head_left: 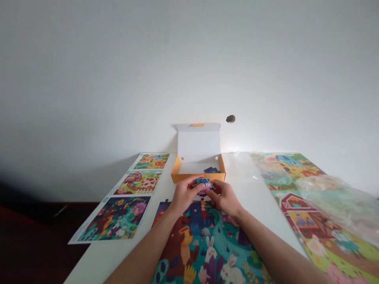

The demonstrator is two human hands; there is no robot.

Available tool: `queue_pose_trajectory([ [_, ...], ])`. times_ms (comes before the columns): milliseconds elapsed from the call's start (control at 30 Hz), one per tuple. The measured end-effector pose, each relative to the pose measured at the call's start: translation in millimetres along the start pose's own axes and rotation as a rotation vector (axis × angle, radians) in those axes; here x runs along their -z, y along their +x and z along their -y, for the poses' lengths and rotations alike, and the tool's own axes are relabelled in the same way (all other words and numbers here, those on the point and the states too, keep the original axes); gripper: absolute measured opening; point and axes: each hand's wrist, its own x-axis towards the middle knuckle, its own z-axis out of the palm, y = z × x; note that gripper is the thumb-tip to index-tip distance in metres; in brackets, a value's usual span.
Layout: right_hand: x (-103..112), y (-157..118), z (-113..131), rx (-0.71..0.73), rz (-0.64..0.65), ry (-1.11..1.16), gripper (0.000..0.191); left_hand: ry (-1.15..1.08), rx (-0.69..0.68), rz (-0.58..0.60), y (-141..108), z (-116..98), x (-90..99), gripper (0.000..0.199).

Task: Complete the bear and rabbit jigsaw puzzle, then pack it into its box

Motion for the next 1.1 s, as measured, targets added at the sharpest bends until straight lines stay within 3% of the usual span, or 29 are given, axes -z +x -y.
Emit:
queue_pose_trajectory([
  [233,0.8,6.6,0.1,-0.025,-0.071,0.149,0.041,-0.087,0.043,-0.051,2.4,1.5,3.3,0.047],
  [433,0.5,9.0,-11.8,-0.021,-0.099,0.049,0.036,-0.335,0.0,-0.34,12.2,4.2,16.5,0.051],
  [533,0.2,9.5,-16.6,0.01,-0.102,-0.011,0.032,-0.466,0.017,-0.389,17.2,5.5,21.8,0.047],
  [800,-1.7,10.9,-15.3,0.071,-0.104,-0.119,0.029,-0.625,-0.027,-0.334,19.8,4.1,24.5,0.032],
  [967,-2.1,10.1,-18.3,0.078,-0.096,-0.131,0.03,-0.774,-0.023,-0.194,18.5,-4.8,26.7,0.032],
  [1100,-2.0,9.4,-18.0,0.084,-0.091,-0.139,0.029,-0.921,0.002,-0.102,16.0,-12.8,29.6,0.016],
])
